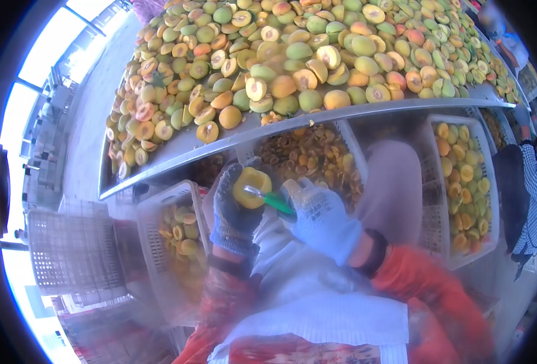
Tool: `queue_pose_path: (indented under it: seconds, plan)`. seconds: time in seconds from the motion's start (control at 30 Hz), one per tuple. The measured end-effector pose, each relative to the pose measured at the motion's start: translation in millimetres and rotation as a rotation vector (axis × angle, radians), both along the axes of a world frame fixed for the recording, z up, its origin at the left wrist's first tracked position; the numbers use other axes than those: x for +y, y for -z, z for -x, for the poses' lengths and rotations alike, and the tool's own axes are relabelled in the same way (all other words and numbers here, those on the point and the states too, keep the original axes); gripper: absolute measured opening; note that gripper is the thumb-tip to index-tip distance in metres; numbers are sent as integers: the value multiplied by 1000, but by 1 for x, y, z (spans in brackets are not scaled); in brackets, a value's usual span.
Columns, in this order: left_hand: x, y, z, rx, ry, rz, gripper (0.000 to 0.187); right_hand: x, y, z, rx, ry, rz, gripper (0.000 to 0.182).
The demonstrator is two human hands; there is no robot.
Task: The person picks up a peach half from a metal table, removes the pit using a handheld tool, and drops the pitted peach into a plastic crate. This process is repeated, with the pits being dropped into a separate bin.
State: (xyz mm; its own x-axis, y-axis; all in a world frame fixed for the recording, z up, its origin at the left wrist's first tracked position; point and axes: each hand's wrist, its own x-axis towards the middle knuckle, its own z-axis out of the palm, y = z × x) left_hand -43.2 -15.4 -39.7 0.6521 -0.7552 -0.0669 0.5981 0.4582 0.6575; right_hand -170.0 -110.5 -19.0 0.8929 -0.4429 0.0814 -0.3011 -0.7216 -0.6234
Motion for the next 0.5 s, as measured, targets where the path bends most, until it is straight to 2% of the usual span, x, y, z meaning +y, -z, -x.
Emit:
queue_pose_path:
  seconds: [0.07, 0.1, 0.13, 0.17, 0.23, 0.37, 0.4, 0.43, 0.5]
  plan:
    - [-2, -4, -2, -26, 8, 73, 35, 7, 1, -2, -36, -3, 94, 38]
    - [-5, -5, -7, 199, 47, 12, 34, 10, 2, -2, -35, -5, 94, 38]
    - [-6, -6, -9, 426, 86, -48, 33, 13, 4, -1, -4, -18, 85, 30]
    - [-7, -8, -7, 427, 85, -47, 33, 15, 4, -1, 28, -30, 75, 24]
    - [-10, -10, 1, 175, -27, -122, 29, 18, 2, -1, 43, -50, 75, 23]
    - [-16, -11, 4, 181, -65, -145, 26, 21, 16, 0, 24, -85, 142, 22]
    - [-19, -9, 6, 190, -137, -170, 25, 23, 20, 1, 24, -81, 145, 22]
    - [-21, -9, 7, 198, -209, -195, 25, 26, 22, 3, 11, -99, 155, 26]
    - [-21, -16, 10, 202, -203, -207, 24, 24, 23, 4, 0, -117, 164, 29]
